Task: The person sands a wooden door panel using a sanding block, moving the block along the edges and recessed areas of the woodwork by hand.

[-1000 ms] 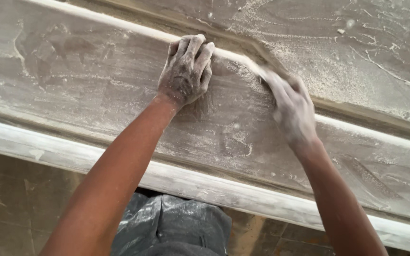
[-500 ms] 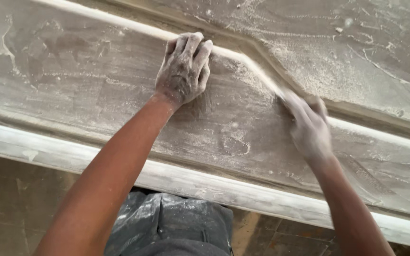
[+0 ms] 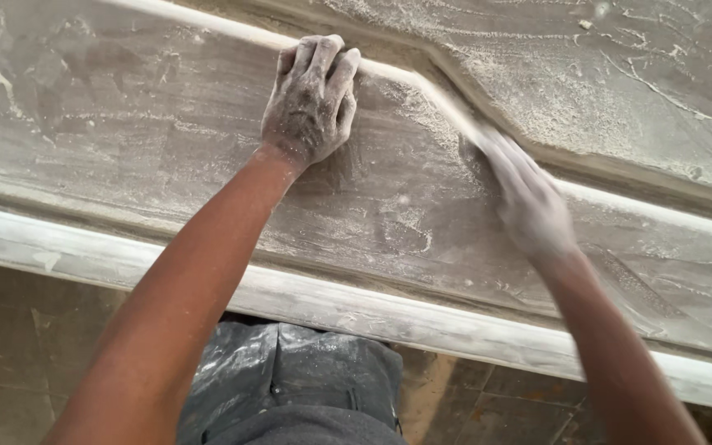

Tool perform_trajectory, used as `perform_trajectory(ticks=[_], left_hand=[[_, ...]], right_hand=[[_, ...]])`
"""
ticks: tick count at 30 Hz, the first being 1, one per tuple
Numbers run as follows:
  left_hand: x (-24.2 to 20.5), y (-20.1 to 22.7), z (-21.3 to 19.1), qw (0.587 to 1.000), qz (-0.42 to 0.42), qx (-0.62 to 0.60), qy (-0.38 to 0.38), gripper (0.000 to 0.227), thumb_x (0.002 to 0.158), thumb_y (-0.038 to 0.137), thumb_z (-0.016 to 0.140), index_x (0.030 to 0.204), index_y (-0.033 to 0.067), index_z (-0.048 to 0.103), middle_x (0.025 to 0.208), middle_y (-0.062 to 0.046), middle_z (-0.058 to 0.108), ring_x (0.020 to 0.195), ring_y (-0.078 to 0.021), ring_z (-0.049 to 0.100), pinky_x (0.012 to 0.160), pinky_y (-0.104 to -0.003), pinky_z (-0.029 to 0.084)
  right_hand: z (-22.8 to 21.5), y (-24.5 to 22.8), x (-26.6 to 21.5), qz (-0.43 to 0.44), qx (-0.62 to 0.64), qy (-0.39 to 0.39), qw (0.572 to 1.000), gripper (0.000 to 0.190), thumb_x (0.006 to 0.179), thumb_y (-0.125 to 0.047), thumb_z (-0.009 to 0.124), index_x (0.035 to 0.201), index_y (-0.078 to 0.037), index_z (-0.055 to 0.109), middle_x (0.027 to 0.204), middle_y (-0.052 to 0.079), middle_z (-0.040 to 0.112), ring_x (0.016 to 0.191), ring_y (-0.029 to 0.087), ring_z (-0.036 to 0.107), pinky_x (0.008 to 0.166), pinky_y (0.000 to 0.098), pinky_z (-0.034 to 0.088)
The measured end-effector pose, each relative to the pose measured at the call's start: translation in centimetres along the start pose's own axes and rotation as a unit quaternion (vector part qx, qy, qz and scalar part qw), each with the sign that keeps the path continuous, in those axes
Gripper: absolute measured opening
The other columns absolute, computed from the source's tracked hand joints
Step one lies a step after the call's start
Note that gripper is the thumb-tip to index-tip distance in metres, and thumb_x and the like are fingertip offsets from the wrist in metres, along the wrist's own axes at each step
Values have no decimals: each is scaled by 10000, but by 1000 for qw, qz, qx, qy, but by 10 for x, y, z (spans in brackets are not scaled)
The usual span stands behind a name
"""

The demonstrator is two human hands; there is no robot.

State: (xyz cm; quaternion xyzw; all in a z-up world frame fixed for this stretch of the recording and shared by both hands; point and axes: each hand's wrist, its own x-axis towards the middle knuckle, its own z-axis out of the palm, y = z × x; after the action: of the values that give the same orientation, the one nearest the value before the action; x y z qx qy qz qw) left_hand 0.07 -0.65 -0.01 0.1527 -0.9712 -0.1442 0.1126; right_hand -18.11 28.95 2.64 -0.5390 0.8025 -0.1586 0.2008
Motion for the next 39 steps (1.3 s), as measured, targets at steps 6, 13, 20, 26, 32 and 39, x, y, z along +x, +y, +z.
perform_trajectory(ticks=[6, 13, 20, 26, 32, 39], left_hand=[[2, 3, 1, 1000, -14, 11, -10, 403, 956, 178, 637, 1333, 42, 596, 1320, -166, 505, 1285, -346, 485, 1107, -500, 386], [0, -4, 2, 1000, 8, -7, -7, 383, 977, 159, 630, 1322, -1, 581, 1329, -165, 510, 1295, -332, 498, 1124, -489, 391], [-3, -1, 5, 1000, 3, 18, -5, 416, 933, 179, 645, 1319, 31, 598, 1282, -168, 515, 1259, -337, 503, 1096, -484, 401], [-7, -3, 6, 1000, 11, 0, 7, 358, 977, 157, 642, 1314, 44, 603, 1308, -148, 518, 1275, -301, 507, 1121, -465, 385], [-3, -4, 8, 1000, 14, 21, 4, 383, 949, 137, 670, 1314, 44, 599, 1286, -149, 517, 1256, -305, 507, 1115, -459, 389], [-1, 0, 3, 1000, -4, 17, -7, 398, 945, 156, 660, 1326, 59, 598, 1302, -147, 521, 1277, -316, 501, 1118, -477, 388]], right_hand=[[19, -6, 21, -7, -17, 21, 1000, 648, 933, 201, 439, 1533, -46, 457, 1575, 165, 486, 1451, 307, 485, 1200, 456, 423], [8, -25, 67, 23, 48, -36, 998, 611, 970, 153, 449, 1538, -73, 448, 1548, 174, 493, 1346, 322, 547, 1094, 442, 492], [-24, 45, -35, 30, -81, -86, 993, 461, 1015, 51, 503, 1436, -125, 571, 1452, 123, 603, 1299, 266, 616, 1071, 392, 517], [16, 3, 17, 14, 93, 28, 995, 377, 1132, -48, 540, 1505, -104, 526, 1514, 129, 567, 1318, 303, 615, 1090, 397, 561], [-62, 95, -72, 49, -178, -187, 965, 510, 1036, -96, 538, 1535, -182, 475, 1563, 14, 463, 1312, 203, 598, 999, 338, 551], [-70, 74, -85, 103, -100, -181, 973, 787, 834, 135, 456, 1558, -170, 501, 1593, 94, 496, 1324, 285, 566, 699, 221, 642]])
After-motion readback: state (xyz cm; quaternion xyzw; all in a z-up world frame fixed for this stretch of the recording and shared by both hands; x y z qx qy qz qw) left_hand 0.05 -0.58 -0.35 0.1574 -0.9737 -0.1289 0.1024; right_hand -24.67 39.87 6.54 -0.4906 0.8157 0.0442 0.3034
